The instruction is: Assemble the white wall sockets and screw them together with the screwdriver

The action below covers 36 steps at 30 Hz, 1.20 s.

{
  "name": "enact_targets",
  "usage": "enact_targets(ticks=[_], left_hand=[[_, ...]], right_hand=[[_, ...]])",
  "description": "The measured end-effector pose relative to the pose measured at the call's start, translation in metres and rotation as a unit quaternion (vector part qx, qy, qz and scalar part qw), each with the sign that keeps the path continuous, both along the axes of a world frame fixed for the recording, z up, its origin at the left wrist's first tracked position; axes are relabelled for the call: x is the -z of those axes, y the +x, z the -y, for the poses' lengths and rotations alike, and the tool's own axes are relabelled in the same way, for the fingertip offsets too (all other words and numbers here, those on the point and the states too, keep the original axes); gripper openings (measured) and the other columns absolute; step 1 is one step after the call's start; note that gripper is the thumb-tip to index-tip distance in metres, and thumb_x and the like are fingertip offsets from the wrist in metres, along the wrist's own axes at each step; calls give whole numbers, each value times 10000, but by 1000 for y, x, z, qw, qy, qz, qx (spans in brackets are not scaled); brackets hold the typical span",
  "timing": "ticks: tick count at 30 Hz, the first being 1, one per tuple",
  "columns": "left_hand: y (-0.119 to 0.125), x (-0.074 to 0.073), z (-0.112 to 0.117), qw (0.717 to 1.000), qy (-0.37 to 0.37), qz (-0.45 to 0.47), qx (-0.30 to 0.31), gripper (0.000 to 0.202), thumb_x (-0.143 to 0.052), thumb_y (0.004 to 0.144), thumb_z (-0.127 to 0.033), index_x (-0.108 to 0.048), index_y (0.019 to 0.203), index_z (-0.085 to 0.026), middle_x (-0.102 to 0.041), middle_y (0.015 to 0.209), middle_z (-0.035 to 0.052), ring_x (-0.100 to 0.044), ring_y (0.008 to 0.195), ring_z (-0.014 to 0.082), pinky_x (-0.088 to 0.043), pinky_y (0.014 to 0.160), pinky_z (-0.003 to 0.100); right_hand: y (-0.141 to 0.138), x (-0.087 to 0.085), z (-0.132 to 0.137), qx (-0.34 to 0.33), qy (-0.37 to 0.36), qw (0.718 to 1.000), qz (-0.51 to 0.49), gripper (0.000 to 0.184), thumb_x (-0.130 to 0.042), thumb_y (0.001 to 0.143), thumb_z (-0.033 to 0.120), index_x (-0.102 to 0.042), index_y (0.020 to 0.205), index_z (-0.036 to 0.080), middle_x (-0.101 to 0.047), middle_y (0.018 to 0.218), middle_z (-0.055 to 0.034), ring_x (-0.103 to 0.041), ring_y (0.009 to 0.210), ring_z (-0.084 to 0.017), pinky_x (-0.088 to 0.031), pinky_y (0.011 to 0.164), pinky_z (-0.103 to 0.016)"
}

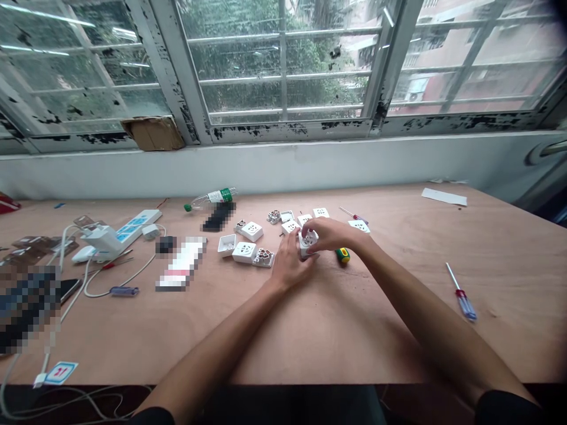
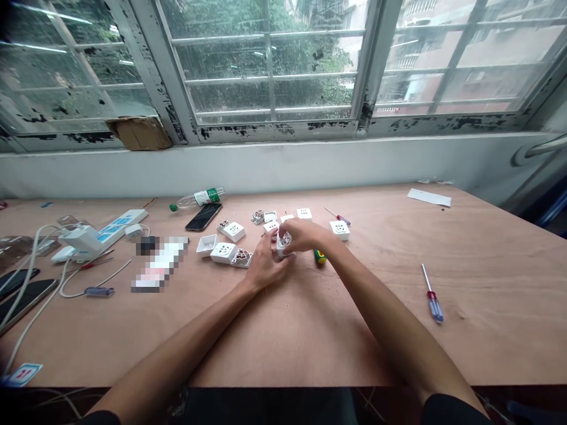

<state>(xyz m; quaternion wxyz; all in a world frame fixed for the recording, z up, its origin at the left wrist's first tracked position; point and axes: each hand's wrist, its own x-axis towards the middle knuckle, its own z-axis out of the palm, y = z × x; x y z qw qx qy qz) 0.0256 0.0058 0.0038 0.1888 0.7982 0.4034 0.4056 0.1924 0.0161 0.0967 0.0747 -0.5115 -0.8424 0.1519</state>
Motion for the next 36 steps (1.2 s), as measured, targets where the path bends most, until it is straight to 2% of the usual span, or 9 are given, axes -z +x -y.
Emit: enact_targets(ticks=[7, 17, 24, 30, 36], left_hand=[[0, 1, -1, 1000, -10, 12, 6, 659, -721, 820, -389, -409, 1373, -212, -586, 1265, 141, -587, 1142, 296, -504, 960, 508], [-2, 1, 0, 999, -33, 22, 3, 614, -727, 810, -410, -443, 1323, -228, -652, 1120, 113, -660, 938, 263, -568, 798, 449], [-2, -1, 4, 1000, -11, 18, -13, 607, -726, 801, -393, -438, 1304, -214, -628, 1147, 116, -639, 991, 270, -561, 814, 435], [-2, 0, 2, 1000, -14, 23, -11, 617, -710, 819, -396, -414, 1330, -218, -609, 1188, 129, -631, 1023, 273, -558, 830, 446], [-2, 4, 0, 1000, 3, -9, -17, 555, -708, 818, -349, -456, 1296, -220, -605, 1211, 117, -602, 1101, 282, -515, 922, 465]], right_hand=[[-1, 3, -1, -6, 10, 1000, -5, 328, -789, 691, 285, -691, 997, 216, -688, 1019, -70, -611, 938, -249, -464, 690, -324], [-4, 5, -3, -2, -16, 1000, -14, 360, -787, 693, 325, -701, 1023, 210, -688, 1017, -77, -618, 888, -230, -461, 647, -312], [-7, 10, -5, -17, -16, 999, -39, 361, -778, 701, 297, -694, 1038, 199, -689, 1044, -73, -621, 901, -221, -464, 663, -305], [-2, 5, -3, -15, -11, 998, -51, 349, -763, 708, 242, -685, 1047, 219, -672, 1100, -69, -610, 991, -235, -484, 741, -312], [-1, 9, -5, -27, -31, 999, -35, 369, -754, 693, 191, -696, 1050, 263, -683, 1100, -49, -619, 994, -243, -494, 743, -317]])
